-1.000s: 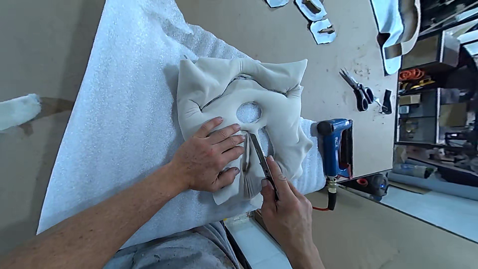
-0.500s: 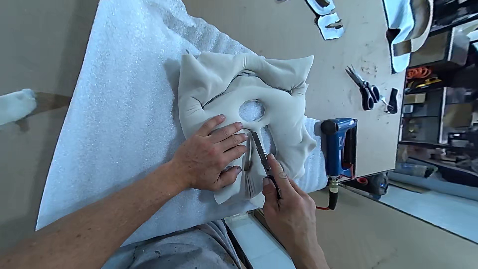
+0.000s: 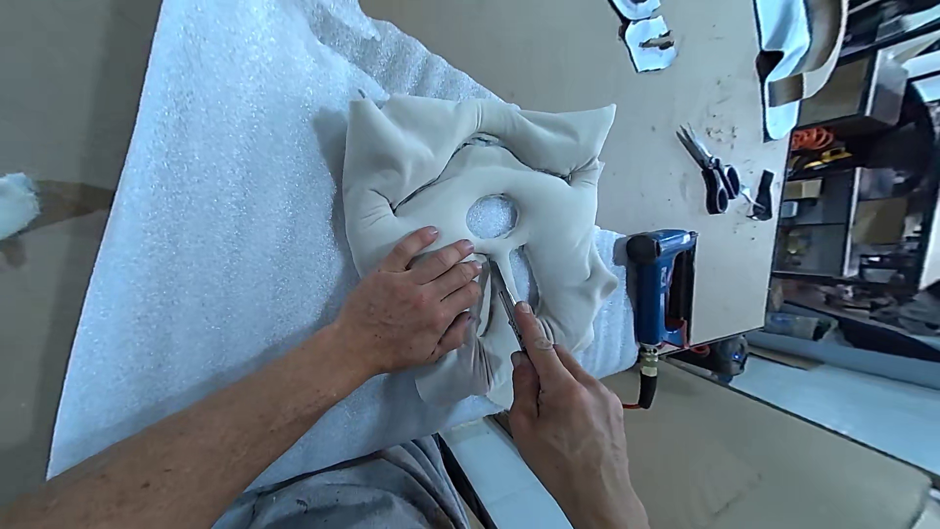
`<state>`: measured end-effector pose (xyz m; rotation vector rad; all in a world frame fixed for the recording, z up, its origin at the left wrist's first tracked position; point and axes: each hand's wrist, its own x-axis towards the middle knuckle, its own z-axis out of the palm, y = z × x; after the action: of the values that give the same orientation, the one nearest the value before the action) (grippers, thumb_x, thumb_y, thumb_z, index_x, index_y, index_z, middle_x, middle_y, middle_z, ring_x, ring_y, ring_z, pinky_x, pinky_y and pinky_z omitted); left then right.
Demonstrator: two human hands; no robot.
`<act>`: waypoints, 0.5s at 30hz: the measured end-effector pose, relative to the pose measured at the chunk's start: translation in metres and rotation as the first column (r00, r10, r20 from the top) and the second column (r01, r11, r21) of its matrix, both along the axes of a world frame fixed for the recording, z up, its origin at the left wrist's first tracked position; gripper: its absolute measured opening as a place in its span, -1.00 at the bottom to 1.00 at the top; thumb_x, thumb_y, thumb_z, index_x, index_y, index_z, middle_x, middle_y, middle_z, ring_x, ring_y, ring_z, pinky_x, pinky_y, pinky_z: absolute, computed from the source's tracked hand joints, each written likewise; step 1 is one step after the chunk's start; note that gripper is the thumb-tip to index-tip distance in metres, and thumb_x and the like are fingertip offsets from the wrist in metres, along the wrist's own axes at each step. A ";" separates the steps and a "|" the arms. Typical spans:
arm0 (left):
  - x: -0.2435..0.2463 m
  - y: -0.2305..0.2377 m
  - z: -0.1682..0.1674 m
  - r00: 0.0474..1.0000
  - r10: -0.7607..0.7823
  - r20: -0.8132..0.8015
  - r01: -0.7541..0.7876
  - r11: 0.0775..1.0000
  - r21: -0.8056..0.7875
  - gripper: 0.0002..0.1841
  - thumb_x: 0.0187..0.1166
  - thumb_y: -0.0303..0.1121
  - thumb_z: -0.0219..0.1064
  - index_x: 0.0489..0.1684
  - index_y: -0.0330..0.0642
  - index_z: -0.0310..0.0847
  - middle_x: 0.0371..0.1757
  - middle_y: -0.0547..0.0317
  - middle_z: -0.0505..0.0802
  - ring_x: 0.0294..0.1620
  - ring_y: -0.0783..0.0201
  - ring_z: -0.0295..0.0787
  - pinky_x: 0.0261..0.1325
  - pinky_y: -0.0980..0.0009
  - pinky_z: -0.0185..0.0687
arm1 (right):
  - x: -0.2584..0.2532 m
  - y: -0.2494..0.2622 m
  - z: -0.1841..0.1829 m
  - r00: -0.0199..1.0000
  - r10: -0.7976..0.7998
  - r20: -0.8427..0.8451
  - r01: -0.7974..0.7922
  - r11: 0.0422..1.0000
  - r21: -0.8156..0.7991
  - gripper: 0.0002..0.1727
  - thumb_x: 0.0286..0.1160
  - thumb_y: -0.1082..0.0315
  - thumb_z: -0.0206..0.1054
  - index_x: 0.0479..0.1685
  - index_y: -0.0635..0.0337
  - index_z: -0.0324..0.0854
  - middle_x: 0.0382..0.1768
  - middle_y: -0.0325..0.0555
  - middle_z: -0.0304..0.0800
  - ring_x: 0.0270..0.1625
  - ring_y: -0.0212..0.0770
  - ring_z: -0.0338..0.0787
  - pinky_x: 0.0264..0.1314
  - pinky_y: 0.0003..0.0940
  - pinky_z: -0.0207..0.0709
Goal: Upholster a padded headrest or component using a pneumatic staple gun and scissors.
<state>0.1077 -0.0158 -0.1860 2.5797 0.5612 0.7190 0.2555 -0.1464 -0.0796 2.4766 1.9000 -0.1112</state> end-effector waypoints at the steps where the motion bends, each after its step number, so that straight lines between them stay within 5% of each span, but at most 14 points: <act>1: 0.000 0.001 -0.001 1.000 0.003 0.000 -0.003 1.000 0.010 -0.54 0.72 -0.08 -0.02 0.19 0.01 0.83 0.50 0.18 0.76 0.74 0.08 0.40 0.86 -0.08 -0.13 | 0.000 0.002 -0.001 1.000 0.001 -0.001 -0.001 1.000 -0.002 -0.46 0.53 0.34 0.09 0.49 0.10 0.69 -0.63 -0.20 0.57 -0.75 -0.25 0.47 -0.77 -0.32 0.31; 15: 0.001 -0.003 0.000 1.000 0.006 0.014 -0.006 1.000 -0.011 -0.54 0.73 -0.08 -0.02 0.21 0.00 0.82 0.47 0.18 0.78 0.71 0.09 0.46 0.84 -0.09 -0.04 | -0.006 -0.003 0.007 0.999 -0.030 0.027 0.031 0.999 -0.044 -0.45 0.49 0.35 0.09 0.48 0.11 0.69 -0.65 -0.20 0.59 -0.76 -0.24 0.50 -0.76 -0.30 0.35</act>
<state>0.1086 -0.0190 -0.1859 2.5624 0.5675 0.7331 0.2498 -0.1490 -0.0722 2.4664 1.8289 -0.1190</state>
